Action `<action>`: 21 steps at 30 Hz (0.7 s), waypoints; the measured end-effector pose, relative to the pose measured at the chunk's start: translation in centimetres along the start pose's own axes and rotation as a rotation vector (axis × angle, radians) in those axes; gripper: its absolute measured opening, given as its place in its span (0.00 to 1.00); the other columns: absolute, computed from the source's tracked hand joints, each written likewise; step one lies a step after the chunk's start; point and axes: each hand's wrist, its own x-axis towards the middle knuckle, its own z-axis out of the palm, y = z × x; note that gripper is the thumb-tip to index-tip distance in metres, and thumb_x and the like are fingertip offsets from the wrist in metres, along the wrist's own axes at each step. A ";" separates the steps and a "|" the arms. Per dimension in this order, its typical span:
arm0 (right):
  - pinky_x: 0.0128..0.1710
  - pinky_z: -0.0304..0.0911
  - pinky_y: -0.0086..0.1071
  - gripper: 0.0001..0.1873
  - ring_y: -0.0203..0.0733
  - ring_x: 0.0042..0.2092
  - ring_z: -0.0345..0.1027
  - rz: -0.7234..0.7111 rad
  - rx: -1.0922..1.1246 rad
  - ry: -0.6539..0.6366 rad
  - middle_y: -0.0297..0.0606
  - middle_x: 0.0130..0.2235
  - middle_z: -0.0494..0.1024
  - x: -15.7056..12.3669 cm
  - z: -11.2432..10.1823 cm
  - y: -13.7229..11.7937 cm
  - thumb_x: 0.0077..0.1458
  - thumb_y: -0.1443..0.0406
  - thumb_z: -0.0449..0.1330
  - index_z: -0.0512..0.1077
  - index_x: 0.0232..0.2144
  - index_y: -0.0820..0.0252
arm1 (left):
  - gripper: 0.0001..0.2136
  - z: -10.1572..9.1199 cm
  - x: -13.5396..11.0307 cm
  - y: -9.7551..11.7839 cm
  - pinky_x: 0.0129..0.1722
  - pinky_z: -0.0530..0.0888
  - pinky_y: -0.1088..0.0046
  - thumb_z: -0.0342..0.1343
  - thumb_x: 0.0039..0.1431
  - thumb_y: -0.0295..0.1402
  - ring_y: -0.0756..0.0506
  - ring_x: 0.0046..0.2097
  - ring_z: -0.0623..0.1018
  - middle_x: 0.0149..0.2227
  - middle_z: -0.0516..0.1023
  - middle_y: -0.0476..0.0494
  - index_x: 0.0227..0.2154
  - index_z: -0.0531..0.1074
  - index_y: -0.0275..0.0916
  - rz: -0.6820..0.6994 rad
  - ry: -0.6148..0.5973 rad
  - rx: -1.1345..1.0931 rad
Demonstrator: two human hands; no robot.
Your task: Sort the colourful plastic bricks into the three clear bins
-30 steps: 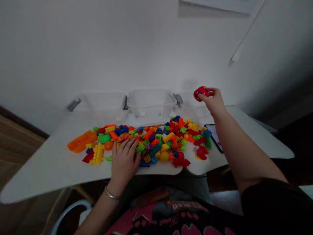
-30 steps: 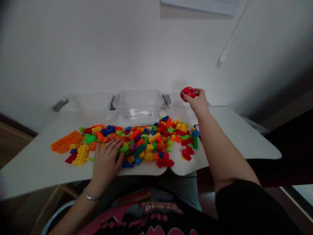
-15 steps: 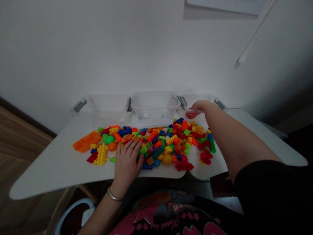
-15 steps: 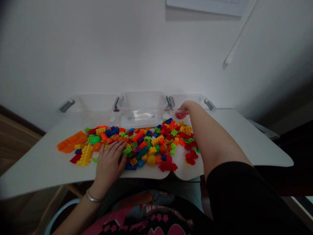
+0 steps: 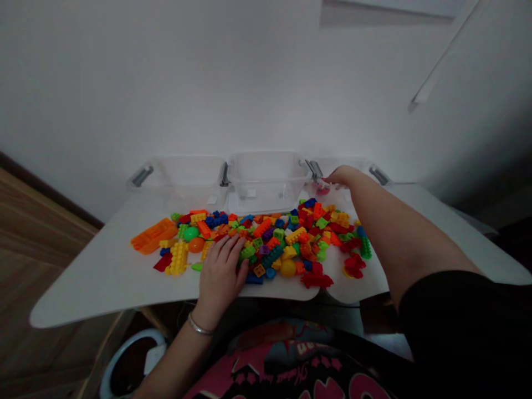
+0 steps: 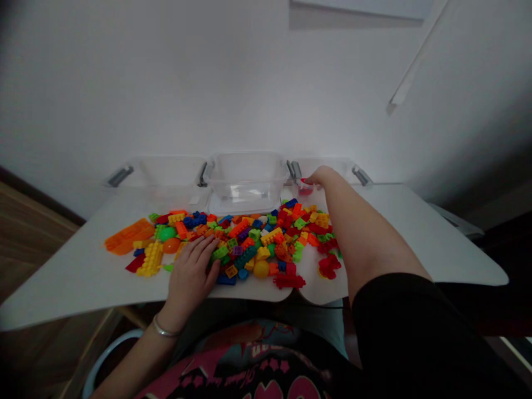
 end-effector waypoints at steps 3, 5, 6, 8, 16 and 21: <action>0.42 0.70 0.44 0.15 0.53 0.38 0.77 0.077 -0.011 0.022 0.48 0.35 0.82 -1.5 -1.4 0.0 0.52 0.57 0.63 0.80 0.37 0.63 | 0.20 0.1 0.0 -0.1 0.59 0.68 0.52 0.50 0.64 0.34 0.35 0.59 0.69 0.57 0.74 0.36 0.57 0.68 0.34 0.000 0.006 -0.010; 0.46 0.68 0.44 0.18 0.52 0.42 0.76 -0.008 0.077 0.207 0.48 0.41 0.82 -3.6 -2.1 0.0 0.54 0.57 0.61 0.79 0.42 0.63 | 0.21 0.1 0.0 -0.1 0.59 0.69 0.53 0.50 0.64 0.34 0.35 0.59 0.69 0.57 0.73 0.36 0.58 0.68 0.34 -0.002 0.009 -0.013; 0.47 0.68 0.44 0.19 0.51 0.43 0.76 -0.073 0.141 0.322 0.48 0.44 0.81 -5.0 -2.1 0.0 0.55 0.58 0.60 0.77 0.45 0.62 | 0.21 0.1 0.0 -0.1 0.59 0.69 0.53 0.50 0.64 0.34 0.35 0.59 0.69 0.57 0.73 0.35 0.58 0.68 0.34 -0.002 0.010 -0.014; 0.46 0.69 0.43 0.19 0.49 0.42 0.75 -0.208 0.281 0.498 0.46 0.46 0.80 -8.6 -1.6 -0.2 0.55 0.58 0.58 0.76 0.47 0.60 | 0.21 0.1 0.0 0.0 0.59 0.69 0.53 0.50 0.64 0.34 0.35 0.59 0.69 0.57 0.73 0.35 0.57 0.68 0.33 -0.002 0.006 -0.015; 0.50 0.67 0.47 0.11 0.49 0.47 0.72 -0.760 0.369 0.322 0.41 0.45 0.79 -23.3 7.3 -2.9 0.57 0.63 0.60 0.76 0.43 0.53 | 0.21 -0.1 0.1 0.2 0.60 0.68 0.53 0.50 0.64 0.34 0.36 0.60 0.69 0.57 0.73 0.36 0.58 0.68 0.36 -0.033 -0.024 -0.034; 0.46 0.68 0.45 0.12 0.48 0.46 0.72 -0.754 0.275 0.374 0.40 0.46 0.79 -26.2 10.7 -2.3 0.59 0.63 0.58 0.76 0.45 0.52 | 0.22 -0.1 0.1 0.1 0.60 0.68 0.52 0.50 0.63 0.34 0.35 0.60 0.69 0.58 0.73 0.35 0.59 0.68 0.36 -0.032 -0.024 -0.042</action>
